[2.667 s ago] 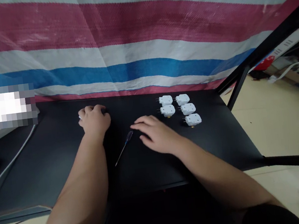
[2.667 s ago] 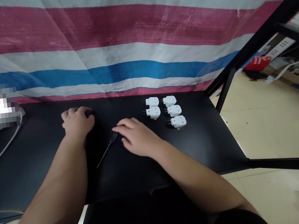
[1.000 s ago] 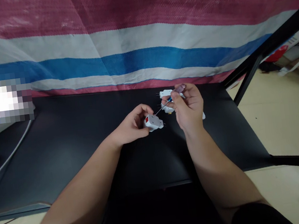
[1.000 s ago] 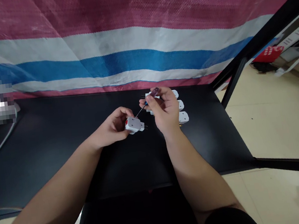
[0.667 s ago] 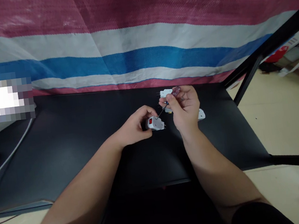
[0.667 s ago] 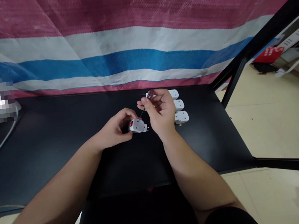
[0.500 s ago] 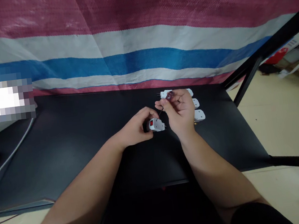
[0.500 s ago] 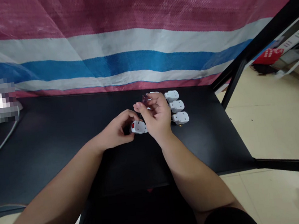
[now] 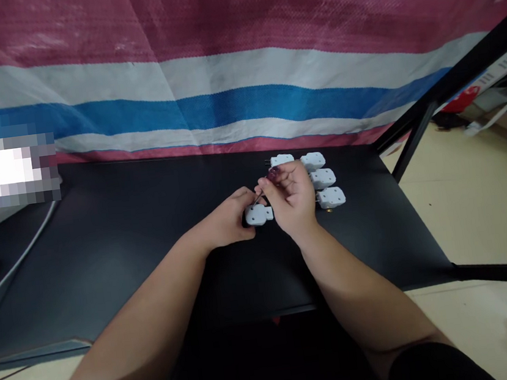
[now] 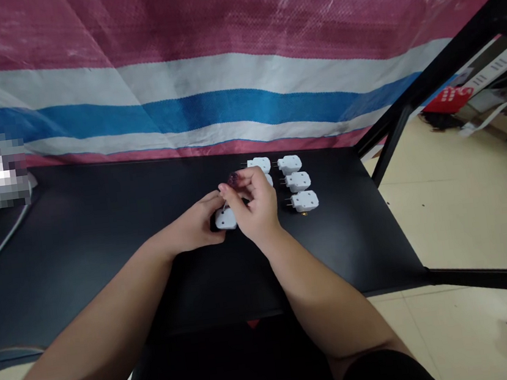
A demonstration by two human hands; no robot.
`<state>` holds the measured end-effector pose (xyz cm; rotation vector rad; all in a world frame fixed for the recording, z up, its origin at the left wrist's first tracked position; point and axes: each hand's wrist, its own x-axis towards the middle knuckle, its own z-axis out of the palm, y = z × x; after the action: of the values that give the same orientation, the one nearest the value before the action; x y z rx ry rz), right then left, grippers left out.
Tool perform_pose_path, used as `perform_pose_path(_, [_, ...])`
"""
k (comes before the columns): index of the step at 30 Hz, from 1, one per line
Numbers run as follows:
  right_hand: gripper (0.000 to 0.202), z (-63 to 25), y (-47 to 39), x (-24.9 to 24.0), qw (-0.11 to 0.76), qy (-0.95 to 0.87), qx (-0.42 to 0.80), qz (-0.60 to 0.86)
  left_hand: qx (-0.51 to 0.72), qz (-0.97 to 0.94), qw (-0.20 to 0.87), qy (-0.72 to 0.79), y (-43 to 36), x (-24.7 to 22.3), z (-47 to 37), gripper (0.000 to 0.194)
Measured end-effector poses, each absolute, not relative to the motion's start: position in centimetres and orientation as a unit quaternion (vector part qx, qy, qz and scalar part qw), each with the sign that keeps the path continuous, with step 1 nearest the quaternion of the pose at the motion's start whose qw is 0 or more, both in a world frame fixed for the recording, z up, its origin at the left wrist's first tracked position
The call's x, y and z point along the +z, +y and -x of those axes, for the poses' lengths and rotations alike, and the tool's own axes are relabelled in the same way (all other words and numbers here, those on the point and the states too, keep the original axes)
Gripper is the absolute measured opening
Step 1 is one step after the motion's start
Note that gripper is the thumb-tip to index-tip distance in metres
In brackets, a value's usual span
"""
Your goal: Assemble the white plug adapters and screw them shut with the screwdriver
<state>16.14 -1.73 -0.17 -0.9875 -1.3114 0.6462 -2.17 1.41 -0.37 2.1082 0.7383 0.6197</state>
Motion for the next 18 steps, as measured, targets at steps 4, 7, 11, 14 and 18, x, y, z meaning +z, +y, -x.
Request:
perform_pose_path(4, [0.02, -15.93, -2.23, 0.1, 0.604, -0.622, 0.242, 0.436, 0.26, -0.839, 0.399, 0.264, 1.55, -0.77, 2.06, 0.049])
perform_pose_path(7, [0.017, -15.94, -2.57, 0.45, 0.597, -0.651, 0.197, 0.425, 0.271, -0.835, 0.415, 0.237, 1.59, -1.08, 1.96, 0.054])
perform_pose_path(11, [0.015, -15.99, -2.63, 0.55, 0.601, -0.663, 0.169, 0.414, 0.274, -0.833, 0.417, 0.239, 1.62, -1.28, 1.98, 0.054])
perform_pose_path(14, [0.015, -16.06, -2.48, 0.51, 0.605, -0.658, 0.161, 0.419, 0.271, -0.838, 0.405, 0.246, 1.61, -1.19, 2.07, 0.047])
perform_pose_path(18, [0.018, -15.99, -2.41, 0.54, 0.621, -0.649, 0.153, 0.413, 0.269, -0.842, 0.396, 0.25, 1.58, -1.14, 2.05, 0.044])
